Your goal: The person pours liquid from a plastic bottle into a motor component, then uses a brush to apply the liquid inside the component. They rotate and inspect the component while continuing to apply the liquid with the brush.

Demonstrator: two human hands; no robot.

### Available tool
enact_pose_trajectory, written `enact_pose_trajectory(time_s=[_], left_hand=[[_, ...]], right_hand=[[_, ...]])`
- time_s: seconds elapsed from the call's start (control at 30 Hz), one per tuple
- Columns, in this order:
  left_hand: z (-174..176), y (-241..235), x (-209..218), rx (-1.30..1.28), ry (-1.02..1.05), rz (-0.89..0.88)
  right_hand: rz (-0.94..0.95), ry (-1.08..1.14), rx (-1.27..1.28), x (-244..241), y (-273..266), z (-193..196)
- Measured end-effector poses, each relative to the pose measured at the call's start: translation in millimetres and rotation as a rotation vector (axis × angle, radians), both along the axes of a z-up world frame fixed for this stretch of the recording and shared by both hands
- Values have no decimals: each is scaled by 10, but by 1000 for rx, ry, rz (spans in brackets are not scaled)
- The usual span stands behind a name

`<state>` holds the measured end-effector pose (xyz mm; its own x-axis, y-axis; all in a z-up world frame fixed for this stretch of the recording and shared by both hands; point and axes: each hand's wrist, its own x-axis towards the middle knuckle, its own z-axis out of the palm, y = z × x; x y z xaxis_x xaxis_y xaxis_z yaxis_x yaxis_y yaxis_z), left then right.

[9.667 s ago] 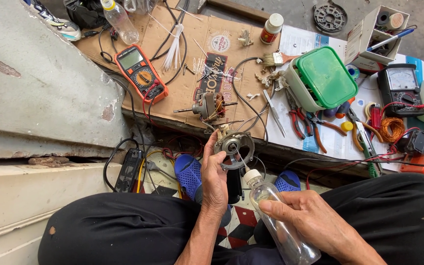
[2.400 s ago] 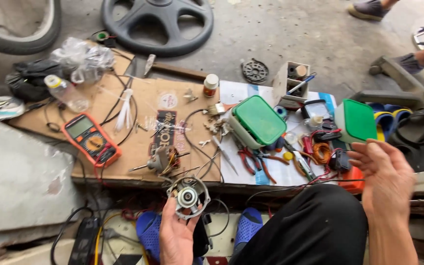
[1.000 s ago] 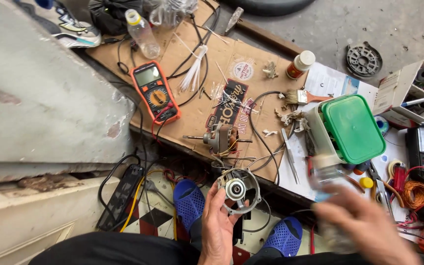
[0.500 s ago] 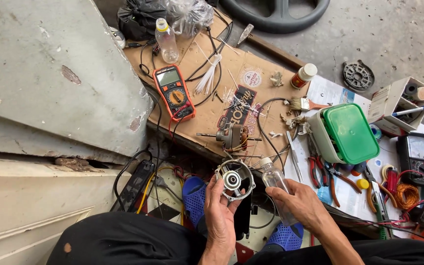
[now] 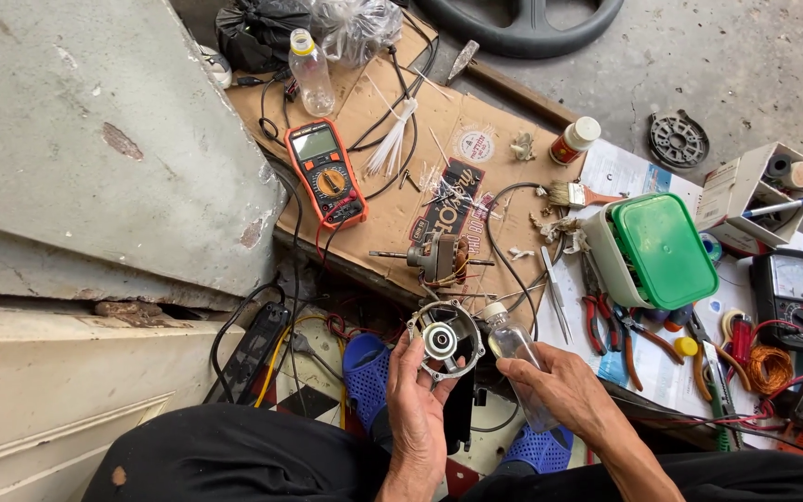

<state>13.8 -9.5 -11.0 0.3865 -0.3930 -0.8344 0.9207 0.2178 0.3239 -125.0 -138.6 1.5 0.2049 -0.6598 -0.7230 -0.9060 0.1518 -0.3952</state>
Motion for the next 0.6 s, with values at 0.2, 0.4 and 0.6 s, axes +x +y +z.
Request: enact_pose_trajectory(time_s=[0.2, 0.4, 0.6], left_hand=[[-35, -22, -16, 19, 1, -2], [-83, -22, -31, 15, -13, -2], [-63, -17, -30, 11, -10, 1]], right_hand=[[19, 21, -3, 30, 3, 51], [8, -3, 28, 74, 19, 131], [43, 30, -4, -55, -12, -25]])
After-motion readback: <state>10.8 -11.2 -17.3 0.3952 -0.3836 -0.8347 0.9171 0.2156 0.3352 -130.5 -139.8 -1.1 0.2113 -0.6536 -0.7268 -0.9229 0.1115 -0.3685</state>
